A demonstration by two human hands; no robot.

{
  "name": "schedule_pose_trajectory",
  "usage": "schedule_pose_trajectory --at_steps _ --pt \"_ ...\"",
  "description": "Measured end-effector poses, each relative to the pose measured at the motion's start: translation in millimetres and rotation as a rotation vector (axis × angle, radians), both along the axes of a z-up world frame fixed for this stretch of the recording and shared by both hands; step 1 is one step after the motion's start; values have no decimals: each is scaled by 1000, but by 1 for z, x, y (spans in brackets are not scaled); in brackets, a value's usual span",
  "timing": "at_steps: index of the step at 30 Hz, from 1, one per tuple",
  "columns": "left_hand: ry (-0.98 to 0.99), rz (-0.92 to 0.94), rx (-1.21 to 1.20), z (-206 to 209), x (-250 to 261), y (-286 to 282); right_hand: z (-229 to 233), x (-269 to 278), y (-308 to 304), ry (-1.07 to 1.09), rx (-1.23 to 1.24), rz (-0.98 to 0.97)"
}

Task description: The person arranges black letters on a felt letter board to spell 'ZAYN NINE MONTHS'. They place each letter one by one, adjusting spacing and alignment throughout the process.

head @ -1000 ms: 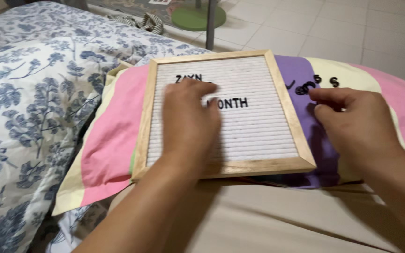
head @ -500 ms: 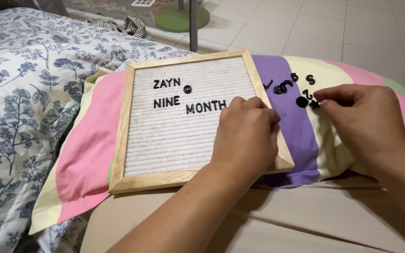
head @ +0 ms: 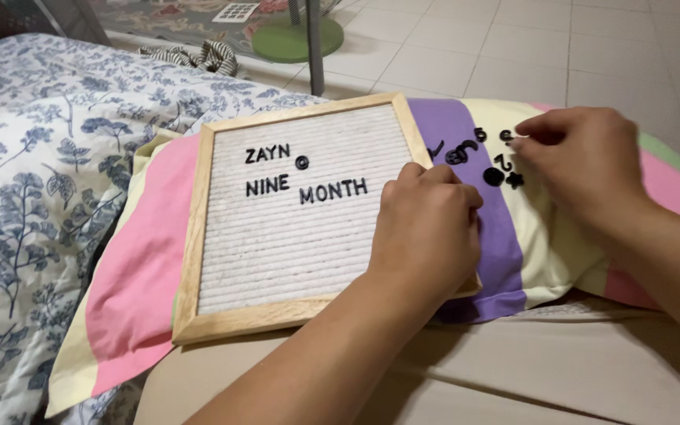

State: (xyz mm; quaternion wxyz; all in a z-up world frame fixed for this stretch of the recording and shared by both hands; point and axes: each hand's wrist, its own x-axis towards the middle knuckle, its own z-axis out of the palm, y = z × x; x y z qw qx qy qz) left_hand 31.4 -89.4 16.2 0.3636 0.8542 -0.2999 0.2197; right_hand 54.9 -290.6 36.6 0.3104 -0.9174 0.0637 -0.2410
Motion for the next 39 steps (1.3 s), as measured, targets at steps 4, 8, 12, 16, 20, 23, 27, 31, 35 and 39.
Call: schedule_pose_trajectory --at_steps 4,8,12,16,20,23,27,31,35,39 --pt "-13 1 12 0 3 -10 -9 13 -2 45 -181 -26" --pt "-19 4 9 1 4 -11 -17 19 -3 -30 -385 -7" --pt "0 26 9 8 3 -9 -9 14 0 -79 -407 25" --pt "182 52 -87 18 0 2 16 -10 8 186 118 -44" --pt "452 61 -293 29 -1 16 39 -22 20 467 521 -94" --pt "538 29 -398 35 -5 27 43 -27 33 562 703 -43" --pt "687 -36 -487 36 -16 43 38 -32 48 673 931 -18" --pt "615 -58 -497 34 -24 56 35 -32 63 739 1020 70" --pt "521 -28 -528 35 -27 67 40 -30 75 753 1056 172" --pt "427 46 -481 39 -30 76 48 -32 83 713 1047 185"
